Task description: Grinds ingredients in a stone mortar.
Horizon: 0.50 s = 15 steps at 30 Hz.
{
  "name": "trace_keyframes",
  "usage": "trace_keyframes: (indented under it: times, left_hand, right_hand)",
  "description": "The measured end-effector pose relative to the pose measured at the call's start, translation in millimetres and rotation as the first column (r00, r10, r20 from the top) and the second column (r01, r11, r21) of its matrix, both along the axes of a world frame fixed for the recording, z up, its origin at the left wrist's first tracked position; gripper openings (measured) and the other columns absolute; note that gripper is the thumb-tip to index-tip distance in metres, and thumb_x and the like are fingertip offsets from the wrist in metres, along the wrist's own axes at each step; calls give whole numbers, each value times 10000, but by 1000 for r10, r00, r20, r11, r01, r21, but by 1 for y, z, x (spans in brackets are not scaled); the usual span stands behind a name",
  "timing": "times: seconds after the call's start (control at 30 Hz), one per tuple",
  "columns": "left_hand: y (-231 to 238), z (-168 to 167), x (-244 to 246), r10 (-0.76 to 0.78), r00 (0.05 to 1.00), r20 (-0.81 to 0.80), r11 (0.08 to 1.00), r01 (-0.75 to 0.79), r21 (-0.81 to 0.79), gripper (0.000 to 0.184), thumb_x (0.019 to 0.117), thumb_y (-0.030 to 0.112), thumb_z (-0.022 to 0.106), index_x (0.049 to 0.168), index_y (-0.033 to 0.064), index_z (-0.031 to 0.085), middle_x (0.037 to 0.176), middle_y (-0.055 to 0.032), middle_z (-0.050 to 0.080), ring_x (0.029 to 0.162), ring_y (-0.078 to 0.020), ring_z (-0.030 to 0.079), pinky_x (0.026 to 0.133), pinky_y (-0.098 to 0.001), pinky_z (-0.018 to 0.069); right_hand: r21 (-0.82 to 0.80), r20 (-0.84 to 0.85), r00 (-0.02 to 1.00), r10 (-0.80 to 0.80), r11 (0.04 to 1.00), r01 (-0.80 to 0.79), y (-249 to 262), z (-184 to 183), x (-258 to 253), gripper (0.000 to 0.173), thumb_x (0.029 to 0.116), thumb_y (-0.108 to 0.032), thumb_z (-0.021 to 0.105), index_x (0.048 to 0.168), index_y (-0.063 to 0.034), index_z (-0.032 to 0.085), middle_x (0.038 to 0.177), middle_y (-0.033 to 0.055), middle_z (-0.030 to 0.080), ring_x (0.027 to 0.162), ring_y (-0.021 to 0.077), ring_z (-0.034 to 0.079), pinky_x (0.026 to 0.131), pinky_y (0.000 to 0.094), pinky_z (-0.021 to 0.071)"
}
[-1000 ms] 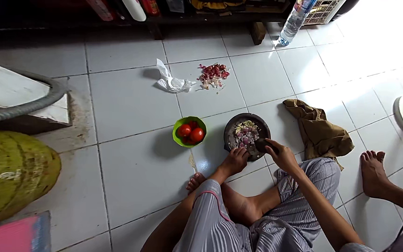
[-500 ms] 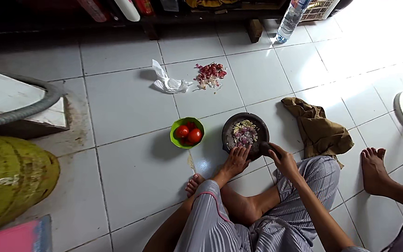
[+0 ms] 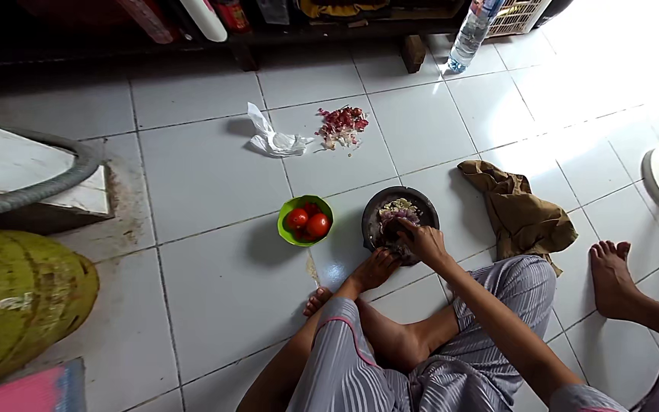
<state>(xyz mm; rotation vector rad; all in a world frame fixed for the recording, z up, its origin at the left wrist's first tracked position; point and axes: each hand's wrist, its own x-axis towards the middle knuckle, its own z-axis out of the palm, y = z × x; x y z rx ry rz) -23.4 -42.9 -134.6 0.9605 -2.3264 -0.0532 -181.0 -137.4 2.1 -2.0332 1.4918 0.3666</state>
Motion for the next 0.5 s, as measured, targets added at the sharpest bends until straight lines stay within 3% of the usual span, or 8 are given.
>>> trace_keyframes:
  times: [0.07, 0.1, 0.13, 0.17, 0.23, 0.3, 0.4, 0.5]
  left_hand:
    - [2, 13, 3, -30, 999, 27, 979, 24, 201, 258, 923, -53, 555, 1126, -64, 714, 1150, -207, 722, 1112, -411, 684, 968, -532, 520]
    - [3, 22, 4, -39, 999, 17, 931, 30, 364, 288, 964, -59, 509, 1191, -95, 682, 1239, -238, 690, 1204, -462, 629, 1029, -579, 470]
    - [4, 24, 5, -41, 999, 3, 907, 37, 419, 298, 981, -54, 489, 1215, -104, 667, 1267, -250, 674, 1233, -480, 605, 1049, -597, 450]
    - [4, 22, 6, -46, 999, -12, 917, 47, 397, 297, 985, -49, 484, 1211, -104, 670, 1250, -251, 680, 1215, -477, 616, 1042, -593, 455]
    - [2, 7, 6, -41, 999, -32, 988, 45, 145, 248, 949, -34, 533, 1108, -44, 723, 1109, -194, 732, 1075, -397, 698, 954, -516, 532]
    - [-3, 2, 8, -39, 999, -21, 999, 39, 17, 240, 942, -28, 543, 1090, -15, 732, 1080, -170, 740, 1045, -361, 712, 935, -480, 544]
    - [-1, 2, 11, -61, 998, -14, 996, 62, 68, 250, 952, -31, 532, 1113, -37, 723, 1106, -195, 735, 1080, -386, 702, 949, -511, 536]
    - [0, 1, 15, -66, 998, -24, 995, 67, 72, 244, 971, -24, 515, 1111, -47, 714, 1096, -206, 731, 1084, -392, 701, 958, -517, 535]
  right_hand:
    - [-11, 2, 1000, -1, 1000, 1, 4, 8, 1, 487, 1098, -410, 426, 1552, -244, 487, 1125, 227, 733, 1081, 443, 681, 929, 605, 483]
    - [-31, 20, 1000, 8, 999, -8, 9, 11, 1, 479, 1092, -403, 429, 1538, -248, 510, 1100, 224, 738, 1046, 442, 690, 902, 605, 489]
    - [-45, 34, 999, 25, 999, -24, 15, 12, 2, 470, 1086, -398, 434, 1522, -255, 532, 1075, 217, 744, 1016, 440, 698, 878, 605, 495]
    - [-56, 44, 998, 44, 998, -42, 21, 9, 3, 457, 1081, -388, 442, 1506, -261, 554, 1055, 215, 749, 999, 439, 703, 863, 609, 499]
    - [-68, 28, 998, 58, 996, -56, 25, 0, 4, 443, 1082, -374, 444, 1491, -266, 572, 1032, 215, 753, 990, 442, 707, 857, 611, 502]
    - [-96, -6, 999, 42, 994, -42, 15, -3, 5, 436, 1084, -354, 447, 1488, -255, 576, 1032, 228, 750, 999, 451, 703, 862, 606, 500]
    - [-85, -16, 1000, 11, 996, -12, 5, 6, 8, 439, 1090, -352, 454, 1502, -241, 558, 1086, 238, 737, 1050, 446, 690, 898, 604, 492]
    - [-139, 62, 996, 57, 989, -48, 18, 9, 15, 438, 1074, -373, 461, 1475, -255, 591, 1005, 224, 750, 961, 441, 710, 827, 607, 509]
